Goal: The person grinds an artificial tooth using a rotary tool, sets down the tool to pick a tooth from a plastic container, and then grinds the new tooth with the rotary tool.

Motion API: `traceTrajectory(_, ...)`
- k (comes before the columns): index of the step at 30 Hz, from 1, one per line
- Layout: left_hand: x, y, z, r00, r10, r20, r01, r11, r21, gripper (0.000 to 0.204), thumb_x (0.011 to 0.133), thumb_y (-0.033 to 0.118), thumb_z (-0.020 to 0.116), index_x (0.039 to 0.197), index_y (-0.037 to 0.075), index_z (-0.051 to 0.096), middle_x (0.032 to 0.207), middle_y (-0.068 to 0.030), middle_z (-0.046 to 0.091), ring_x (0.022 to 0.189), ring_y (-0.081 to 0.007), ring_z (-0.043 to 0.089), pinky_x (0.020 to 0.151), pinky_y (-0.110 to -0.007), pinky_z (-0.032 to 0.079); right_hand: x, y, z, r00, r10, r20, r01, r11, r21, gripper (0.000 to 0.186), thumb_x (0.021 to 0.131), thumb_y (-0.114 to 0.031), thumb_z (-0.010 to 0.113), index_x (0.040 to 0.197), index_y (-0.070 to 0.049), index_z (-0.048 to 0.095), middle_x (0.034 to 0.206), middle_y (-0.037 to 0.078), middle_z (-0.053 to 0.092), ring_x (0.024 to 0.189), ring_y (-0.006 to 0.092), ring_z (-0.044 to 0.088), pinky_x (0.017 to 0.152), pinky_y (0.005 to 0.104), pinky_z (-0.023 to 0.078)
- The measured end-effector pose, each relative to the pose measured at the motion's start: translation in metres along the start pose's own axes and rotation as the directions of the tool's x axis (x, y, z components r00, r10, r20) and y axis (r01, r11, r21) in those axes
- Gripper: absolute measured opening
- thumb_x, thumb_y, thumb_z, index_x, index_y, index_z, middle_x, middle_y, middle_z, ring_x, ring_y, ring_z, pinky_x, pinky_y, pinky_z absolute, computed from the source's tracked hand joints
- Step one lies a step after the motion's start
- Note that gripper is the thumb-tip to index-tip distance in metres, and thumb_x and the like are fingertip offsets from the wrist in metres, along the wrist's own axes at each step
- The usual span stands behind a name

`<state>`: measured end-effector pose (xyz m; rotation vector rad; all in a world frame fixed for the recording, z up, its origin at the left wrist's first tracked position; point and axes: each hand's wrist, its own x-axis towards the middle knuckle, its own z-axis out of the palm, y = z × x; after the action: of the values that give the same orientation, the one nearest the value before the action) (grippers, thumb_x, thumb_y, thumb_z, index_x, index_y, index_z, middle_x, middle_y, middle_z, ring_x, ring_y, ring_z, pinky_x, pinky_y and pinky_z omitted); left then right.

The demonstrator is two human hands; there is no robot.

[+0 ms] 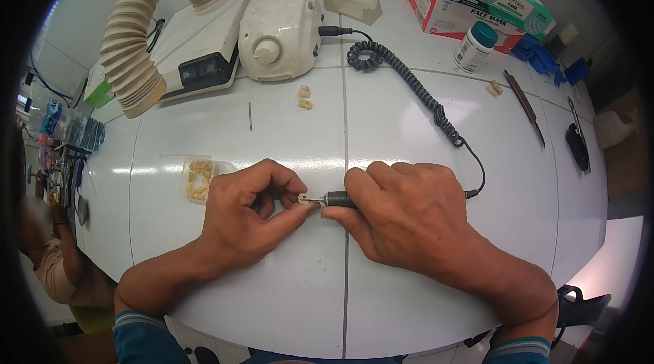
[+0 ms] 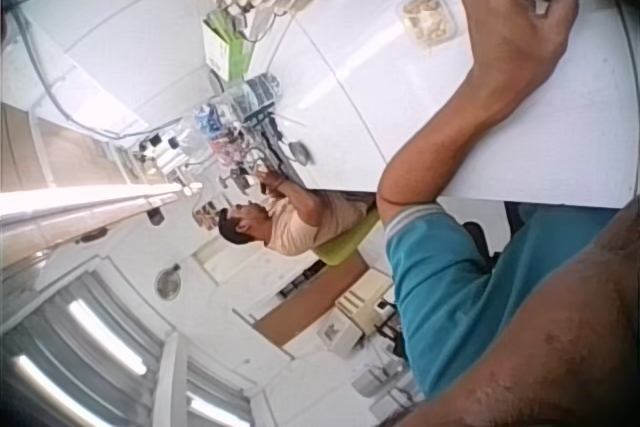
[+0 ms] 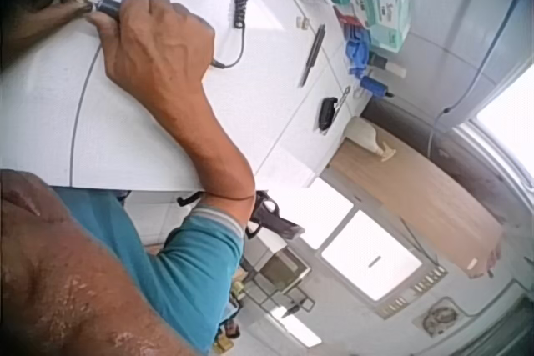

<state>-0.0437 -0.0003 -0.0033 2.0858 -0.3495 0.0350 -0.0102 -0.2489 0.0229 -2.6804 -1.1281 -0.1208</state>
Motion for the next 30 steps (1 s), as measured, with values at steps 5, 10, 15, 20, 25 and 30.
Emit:
traceTrajectory(5, 0.0002, -0.0012, 0.0005, 1.0, 0.006, 0.005, -0.006, 1.0, -0.003, 0.021, 0.089, 0.009, 0.092, 0.1, 0.002, 0.075, 0.083, -0.0018, 0.075, 0.056, -0.0008, 0.049, 0.05, -0.021, 0.036, 0.0, 0.0004, 0.0006, 1.0, 0.003, -0.007, -0.003, 1.0, -0.002, 0.044, 0.099, -0.049, 0.081, 0.082, -0.011, 0.065, 0.067, 0.004, 0.064, 0.054, 0.0229, 0.067, 0.05, 0.0378, 0.048)
traceTrajectory(10, -0.0003, -0.0006, -0.0002, 1.0, 0.011, 0.009, -0.011, 1.0, -0.002, 0.021, 0.089, 0.008, 0.091, 0.101, 0.002, 0.075, 0.083, -0.0023, 0.075, 0.056, -0.001, 0.049, 0.05, -0.021, 0.037, -0.0003, -0.0004, -0.0009, 1.0, 0.013, 0.017, -0.013, 1.0, -0.002, 0.045, 0.1, -0.049, 0.08, 0.082, -0.011, 0.065, 0.067, 0.004, 0.064, 0.054, 0.0238, 0.067, 0.05, 0.0381, 0.048)
traceTrajectory(15, 0.0003, 0.0003, -0.0003, 1.0, 0.002, 0.003, -0.002, 1.0, 0.011, 0.021, 0.089, 0.008, 0.092, 0.1, 0.001, 0.075, 0.083, -0.0025, 0.075, 0.055, -0.001, 0.048, 0.05, -0.021, 0.036, 0.0005, -0.0002, -0.001, 1.0, 0.0, 0.011, 0.0, 1.0, 0.0, 0.045, 0.101, -0.049, 0.079, 0.082, -0.011, 0.065, 0.067, 0.004, 0.064, 0.054, 0.0241, 0.066, 0.05, 0.0381, 0.048)
traceTrajectory(20, 0.0003, 0.0, 0.0, 1.0, 0.001, 0.002, -0.001, 1.0, 0.002, 0.021, 0.089, 0.008, 0.092, 0.1, 0.001, 0.075, 0.082, -0.0023, 0.075, 0.055, -0.001, 0.047, 0.049, -0.022, 0.036, 0.0001, -0.002, -0.0006, 1.0, 0.018, 0.001, -0.018, 1.0, 0.001, 0.045, 0.101, -0.049, 0.079, 0.082, -0.011, 0.065, 0.067, 0.004, 0.064, 0.054, 0.024, 0.066, 0.05, 0.0384, 0.048)
traceTrajectory(25, 0.0002, -0.0006, 0.0004, 1.0, -0.001, 0.009, 0.001, 1.0, 0.005, 0.021, 0.089, 0.009, 0.092, 0.1, 0.002, 0.075, 0.082, -0.0021, 0.075, 0.055, -0.0011, 0.047, 0.049, -0.022, 0.035, 0.0004, -0.0016, -0.002, 1.0, 0.02, 0.011, -0.02, 1.0, 0.005, 0.045, 0.101, -0.049, 0.079, 0.082, -0.011, 0.065, 0.067, 0.004, 0.064, 0.054, 0.0237, 0.066, 0.05, 0.0383, 0.048)
traceTrajectory(30, 0.0009, 0.0076, -0.0039, 0.996, -0.072, 0.048, 0.073, 0.997, -0.006, 0.019, 0.092, 0.009, 0.088, 0.099, 0.002, 0.072, 0.086, -0.0077, 0.078, 0.074, -0.0121, 0.075, 0.058, -0.027, 0.052, -0.0003, -0.0008, -0.0004, 1.0, 0.018, 0.002, -0.018, 1.0, 0.011, 0.045, 0.1, -0.049, 0.08, 0.082, -0.01, 0.065, 0.067, 0.004, 0.063, 0.054, 0.0241, 0.066, 0.05, 0.0389, 0.047)
